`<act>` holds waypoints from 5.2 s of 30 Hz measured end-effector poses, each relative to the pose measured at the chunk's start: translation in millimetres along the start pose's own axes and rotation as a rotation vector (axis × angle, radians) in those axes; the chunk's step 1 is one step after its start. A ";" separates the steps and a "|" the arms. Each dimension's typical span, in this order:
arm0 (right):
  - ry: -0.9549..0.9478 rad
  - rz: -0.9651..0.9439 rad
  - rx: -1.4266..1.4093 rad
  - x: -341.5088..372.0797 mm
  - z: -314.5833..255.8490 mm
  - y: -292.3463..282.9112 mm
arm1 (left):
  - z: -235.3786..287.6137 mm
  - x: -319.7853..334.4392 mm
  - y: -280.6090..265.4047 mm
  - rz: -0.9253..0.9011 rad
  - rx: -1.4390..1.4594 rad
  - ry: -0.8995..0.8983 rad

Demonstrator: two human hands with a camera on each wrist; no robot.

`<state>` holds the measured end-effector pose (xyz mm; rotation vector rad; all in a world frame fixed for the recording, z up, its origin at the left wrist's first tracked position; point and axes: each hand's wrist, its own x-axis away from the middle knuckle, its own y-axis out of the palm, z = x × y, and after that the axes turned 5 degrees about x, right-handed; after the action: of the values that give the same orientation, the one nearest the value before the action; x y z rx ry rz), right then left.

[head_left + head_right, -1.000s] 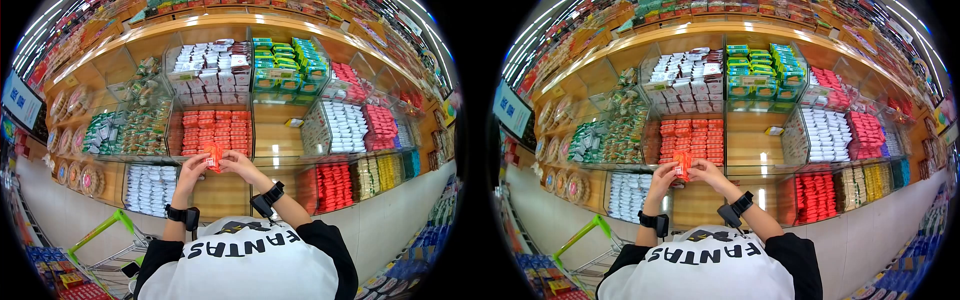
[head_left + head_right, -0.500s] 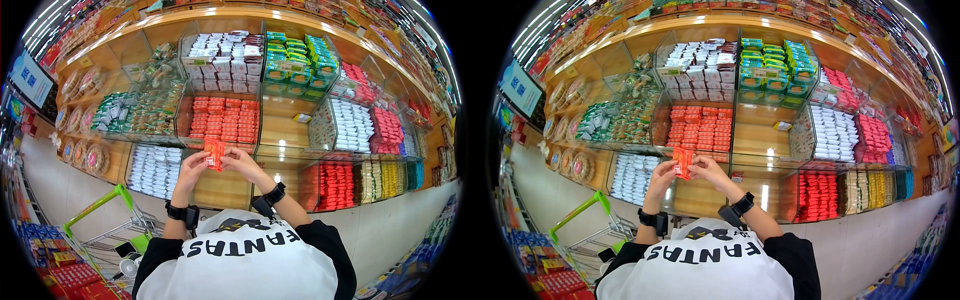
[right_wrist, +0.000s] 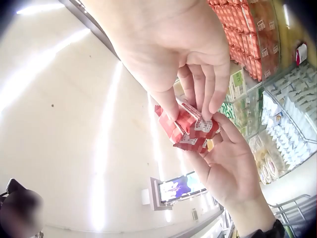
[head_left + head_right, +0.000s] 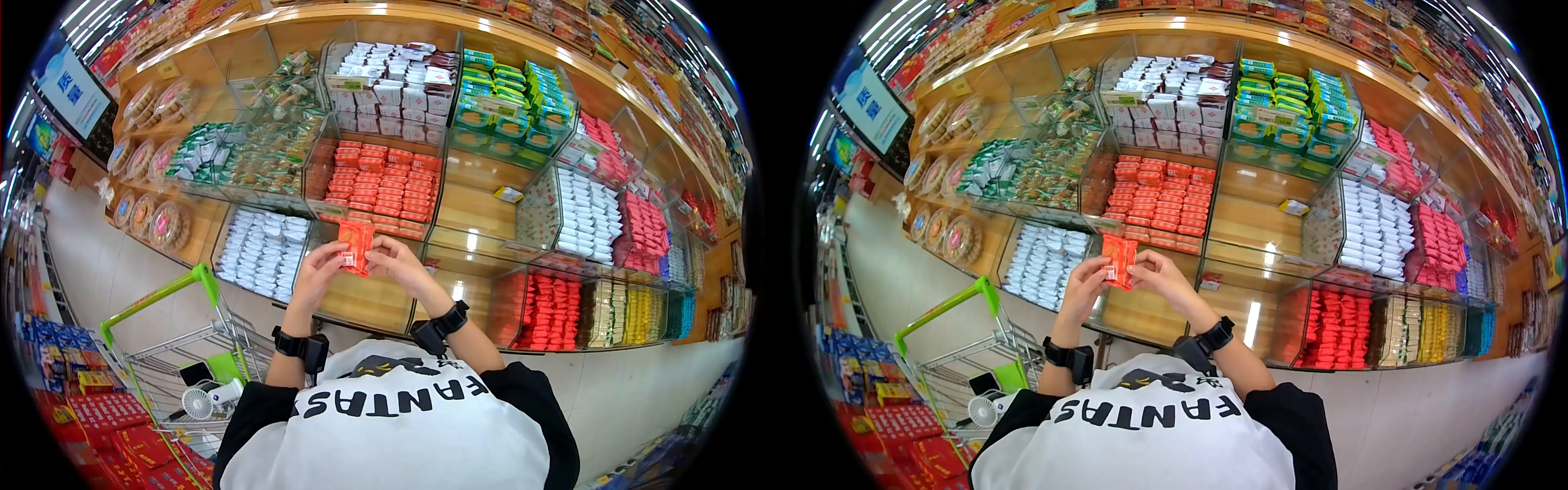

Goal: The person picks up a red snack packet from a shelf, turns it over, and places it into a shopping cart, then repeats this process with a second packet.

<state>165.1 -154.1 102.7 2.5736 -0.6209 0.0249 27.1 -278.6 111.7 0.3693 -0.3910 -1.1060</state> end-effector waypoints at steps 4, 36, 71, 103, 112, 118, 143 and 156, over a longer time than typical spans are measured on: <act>-0.010 -0.013 0.042 2.8 0.8 4.7 | -2.3 7.9 -1.7 -0.014 0.000 0.026; 0.165 -0.453 0.165 11.5 18.1 45.0 | 5.6 106.9 10.9 0.233 -0.249 0.254; -0.199 -0.684 0.376 70.0 37.4 111.5 | -21.9 238.8 26.0 0.596 -0.416 0.393; -0.365 -0.728 0.536 55.3 78.7 221.4 | 8.8 316.7 -43.4 0.771 -0.162 0.570; -0.325 -0.818 0.472 57.3 103.2 257.9 | 6.5 352.9 -66.3 0.807 -0.112 0.606; -0.071 -0.894 0.388 61.4 119.3 283.9 | -6.1 385.4 -70.1 0.859 -0.123 0.621; -0.194 -1.485 0.510 55.2 158.7 380.1 | -26.6 424.3 -34.1 1.470 -0.124 0.829; 0.291 -1.767 0.360 50.6 180.9 399.4 | -31.6 412.4 -11.4 1.685 -0.018 0.966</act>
<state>20.5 -570.1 132.3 2.4146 1.8874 -0.0835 196.0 -655.9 128.1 0.3572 0.2310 0.7468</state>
